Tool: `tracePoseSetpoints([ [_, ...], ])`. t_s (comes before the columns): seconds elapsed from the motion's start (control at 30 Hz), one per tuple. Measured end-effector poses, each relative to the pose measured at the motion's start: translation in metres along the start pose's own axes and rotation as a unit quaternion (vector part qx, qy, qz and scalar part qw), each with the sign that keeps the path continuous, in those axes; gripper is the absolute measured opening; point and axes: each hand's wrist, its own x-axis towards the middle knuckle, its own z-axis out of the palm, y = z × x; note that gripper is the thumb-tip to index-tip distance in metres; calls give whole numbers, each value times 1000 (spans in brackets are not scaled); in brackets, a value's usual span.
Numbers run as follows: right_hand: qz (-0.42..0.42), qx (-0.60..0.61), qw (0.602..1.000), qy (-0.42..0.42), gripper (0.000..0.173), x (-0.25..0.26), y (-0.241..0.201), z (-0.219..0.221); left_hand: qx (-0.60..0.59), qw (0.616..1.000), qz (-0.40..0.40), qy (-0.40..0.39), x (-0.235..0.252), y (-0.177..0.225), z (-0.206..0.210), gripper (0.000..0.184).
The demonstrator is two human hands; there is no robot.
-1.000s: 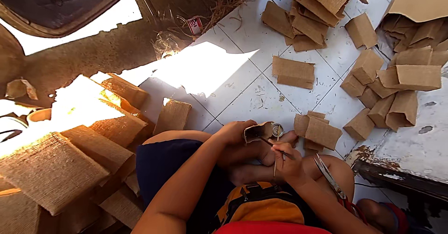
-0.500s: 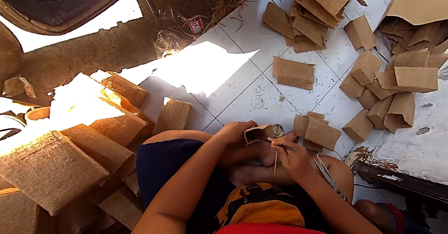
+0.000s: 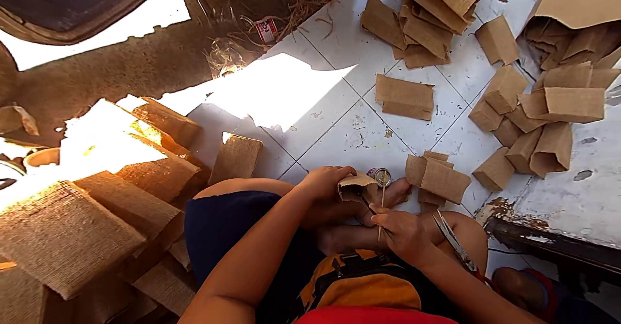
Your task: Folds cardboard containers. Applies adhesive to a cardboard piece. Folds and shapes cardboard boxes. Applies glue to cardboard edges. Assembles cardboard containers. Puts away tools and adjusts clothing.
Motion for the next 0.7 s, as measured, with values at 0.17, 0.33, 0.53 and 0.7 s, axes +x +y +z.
tracePoseSetpoints([
  [0.17,216,-11,973,77,19,12,26,-8,3,1000,-16,-22,1,4,-3,73],
  [0.33,115,8,988,99,21,20,-3,-17,-3,1000,-8,0,1,-1,2,70],
  [0.53,57,23,994,90,18,17,-6,30,-7,1000,-8,-12,-1,2,0,70],
  [0.7,103,15,993,50,21,30,-2,1,-4,1000,-3,-5,1,-1,1,74],
])
